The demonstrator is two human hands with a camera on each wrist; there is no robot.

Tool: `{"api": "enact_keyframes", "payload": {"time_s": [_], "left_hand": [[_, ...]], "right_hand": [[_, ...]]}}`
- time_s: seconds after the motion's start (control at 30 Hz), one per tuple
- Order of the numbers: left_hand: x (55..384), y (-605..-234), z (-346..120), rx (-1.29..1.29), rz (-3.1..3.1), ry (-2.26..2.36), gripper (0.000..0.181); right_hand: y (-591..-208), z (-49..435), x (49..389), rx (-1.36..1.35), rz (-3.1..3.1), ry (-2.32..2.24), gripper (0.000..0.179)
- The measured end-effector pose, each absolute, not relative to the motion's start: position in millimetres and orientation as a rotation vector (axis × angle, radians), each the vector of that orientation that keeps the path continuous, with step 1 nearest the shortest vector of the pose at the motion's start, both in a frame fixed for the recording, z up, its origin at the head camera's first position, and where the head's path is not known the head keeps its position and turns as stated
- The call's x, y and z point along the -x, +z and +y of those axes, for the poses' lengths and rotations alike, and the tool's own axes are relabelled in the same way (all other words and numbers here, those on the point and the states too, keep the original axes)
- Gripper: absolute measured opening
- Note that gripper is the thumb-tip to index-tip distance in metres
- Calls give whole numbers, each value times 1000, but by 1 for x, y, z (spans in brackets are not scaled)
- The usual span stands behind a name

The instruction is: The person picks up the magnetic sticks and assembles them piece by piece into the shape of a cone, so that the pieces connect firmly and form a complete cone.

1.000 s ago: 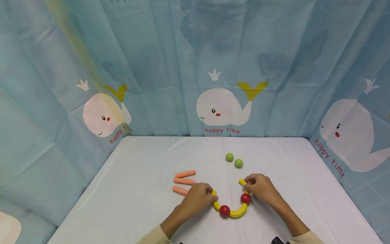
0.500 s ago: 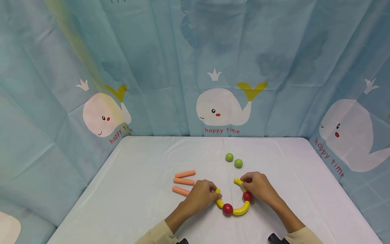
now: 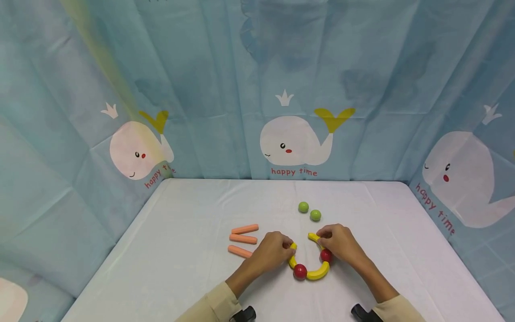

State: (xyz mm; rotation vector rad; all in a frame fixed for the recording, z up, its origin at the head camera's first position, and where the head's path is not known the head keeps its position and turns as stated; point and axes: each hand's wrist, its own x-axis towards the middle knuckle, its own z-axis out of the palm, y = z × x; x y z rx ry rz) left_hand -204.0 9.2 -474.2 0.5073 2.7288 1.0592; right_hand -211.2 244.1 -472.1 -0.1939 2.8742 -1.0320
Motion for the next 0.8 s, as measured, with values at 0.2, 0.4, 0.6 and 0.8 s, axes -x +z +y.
{"api": "enact_keyframes", "payload": {"time_s": [0.2,0.4,0.6,0.8], "left_hand": [[207,-473,12,-455,2706,1083,24],[205,-474,13,-454,2694,1113,22],[205,-474,13,-451,2694,1120,23],[206,-475,11,-458,2701,1122,25]], "right_hand": [[-471,245,212,196,2872,-1035,18],[-472,247,215,199,2863,-1041,17],[-473,247,217,212,2865,-1039,17],[-475,247,216,204,2885,-1038,19]]}}
